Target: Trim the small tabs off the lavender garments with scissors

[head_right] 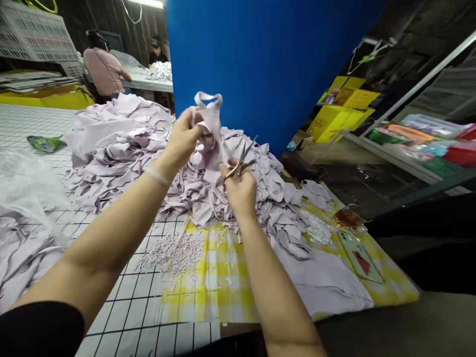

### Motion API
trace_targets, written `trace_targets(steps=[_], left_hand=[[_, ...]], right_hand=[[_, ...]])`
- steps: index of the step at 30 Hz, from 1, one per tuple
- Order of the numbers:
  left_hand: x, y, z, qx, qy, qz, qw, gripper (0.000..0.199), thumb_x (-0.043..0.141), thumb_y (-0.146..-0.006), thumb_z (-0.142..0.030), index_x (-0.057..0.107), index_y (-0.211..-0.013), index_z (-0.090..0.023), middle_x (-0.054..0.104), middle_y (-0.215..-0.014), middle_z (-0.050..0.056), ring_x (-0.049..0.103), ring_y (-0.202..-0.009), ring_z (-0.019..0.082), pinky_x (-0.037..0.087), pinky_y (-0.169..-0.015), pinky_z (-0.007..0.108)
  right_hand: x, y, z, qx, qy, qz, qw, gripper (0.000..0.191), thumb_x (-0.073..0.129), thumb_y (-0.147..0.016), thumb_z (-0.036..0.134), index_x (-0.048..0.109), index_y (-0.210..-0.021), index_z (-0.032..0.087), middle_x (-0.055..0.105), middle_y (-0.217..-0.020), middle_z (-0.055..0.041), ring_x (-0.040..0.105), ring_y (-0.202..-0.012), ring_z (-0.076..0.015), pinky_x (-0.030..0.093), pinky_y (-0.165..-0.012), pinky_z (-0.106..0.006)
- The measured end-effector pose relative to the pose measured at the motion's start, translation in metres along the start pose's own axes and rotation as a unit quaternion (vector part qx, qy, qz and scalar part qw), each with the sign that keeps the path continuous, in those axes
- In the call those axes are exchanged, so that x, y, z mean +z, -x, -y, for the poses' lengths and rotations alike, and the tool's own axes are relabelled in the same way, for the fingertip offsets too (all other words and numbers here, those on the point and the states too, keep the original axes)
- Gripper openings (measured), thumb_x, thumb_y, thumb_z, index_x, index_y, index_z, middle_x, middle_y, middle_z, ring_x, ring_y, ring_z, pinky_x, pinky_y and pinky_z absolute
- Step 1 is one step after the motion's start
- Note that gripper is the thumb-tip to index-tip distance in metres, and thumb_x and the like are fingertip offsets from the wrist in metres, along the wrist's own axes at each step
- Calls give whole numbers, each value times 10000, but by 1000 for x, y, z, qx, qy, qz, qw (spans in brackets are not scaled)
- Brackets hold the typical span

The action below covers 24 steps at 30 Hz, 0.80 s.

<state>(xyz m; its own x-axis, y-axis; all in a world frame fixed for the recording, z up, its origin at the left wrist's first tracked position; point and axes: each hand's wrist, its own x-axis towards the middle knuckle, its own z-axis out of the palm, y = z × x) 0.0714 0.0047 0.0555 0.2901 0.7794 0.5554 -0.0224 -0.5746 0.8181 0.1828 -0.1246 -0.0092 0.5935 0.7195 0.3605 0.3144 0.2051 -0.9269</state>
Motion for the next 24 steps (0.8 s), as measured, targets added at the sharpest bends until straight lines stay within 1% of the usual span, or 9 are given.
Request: trace_targets(steps=[3,4,7,8,12,16,20,22,24], left_hand=[[22,11,21,-81,-32,-3,996,429,697,-896,-184,527,-1284,-117,457,-1470,220,336,-1461,377,339,-1165,564],[26,35,26,-94,-33,10,995,521,716,-892,-254,495,-1351,-147,395,-1532,214,308,-1483,380,333,-1173,573],[30,134,34,-156,38,239,957,710,733,-859,-396,418,-1466,-203,510,-1472,187,543,-1317,357,519,-1025,528],[30,165,35,-164,42,247,954,654,712,-862,-380,457,-1433,-188,567,-1413,177,608,-1233,334,553,-984,496],[26,243,40,-85,-79,222,968,320,532,-867,-194,611,-1170,-132,675,-1203,162,661,-1122,305,562,-990,460],[7,271,42,-94,-164,117,975,316,476,-893,-195,559,-1193,-143,641,-1245,187,625,-1191,321,556,-1007,489],[-35,279,31,-80,-121,110,983,369,488,-974,-279,487,-1327,-170,577,-1386,195,527,-1348,304,467,-1123,503],[-79,279,28,-68,-144,106,982,447,584,-954,-385,474,-1348,-205,531,-1451,177,478,-1388,308,426,-1151,520],[-140,280,24,-90,-252,-14,964,345,573,-961,-387,515,-1262,-230,551,-1400,145,483,-1354,297,389,-1155,540]], right_hand=[[-30,-10,-28,30,85,-30,996,485,714,-762,585,677,-986,156,700,-890,-72,647,-861,-222,516,-777,-336],[-34,1,-37,44,82,-5,996,470,684,-780,596,675,-956,160,687,-816,-55,639,-791,-209,508,-713,-316],[-35,55,-56,75,47,157,984,356,630,-819,538,659,-845,183,653,-673,-22,573,-596,-169,466,-562,-279],[-34,76,-60,86,40,209,973,310,625,-816,501,647,-806,191,654,-655,-19,556,-564,-165,460,-538,-276],[-29,134,-76,123,65,298,944,185,660,-718,392,601,-680,220,652,-582,-14,571,-545,-192,461,-494,-276],[-7,165,-82,109,99,255,956,219,677,-709,392,688,-836,213,750,-781,-65,665,-676,-245,517,-581,-311],[21,180,-71,88,59,267,958,337,678,-791,455,680,-1020,208,753,-938,-91,685,-797,-250,538,-675,-327],[27,179,-72,88,59,288,952,354,708,-793,500,645,-996,218,721,-876,-66,660,-758,-225,528,-659,-313],[26,174,-79,79,77,288,951,425,756,-755,548,596,-986,229,674,-841,-42,634,-730,-208,514,-639,-307]])
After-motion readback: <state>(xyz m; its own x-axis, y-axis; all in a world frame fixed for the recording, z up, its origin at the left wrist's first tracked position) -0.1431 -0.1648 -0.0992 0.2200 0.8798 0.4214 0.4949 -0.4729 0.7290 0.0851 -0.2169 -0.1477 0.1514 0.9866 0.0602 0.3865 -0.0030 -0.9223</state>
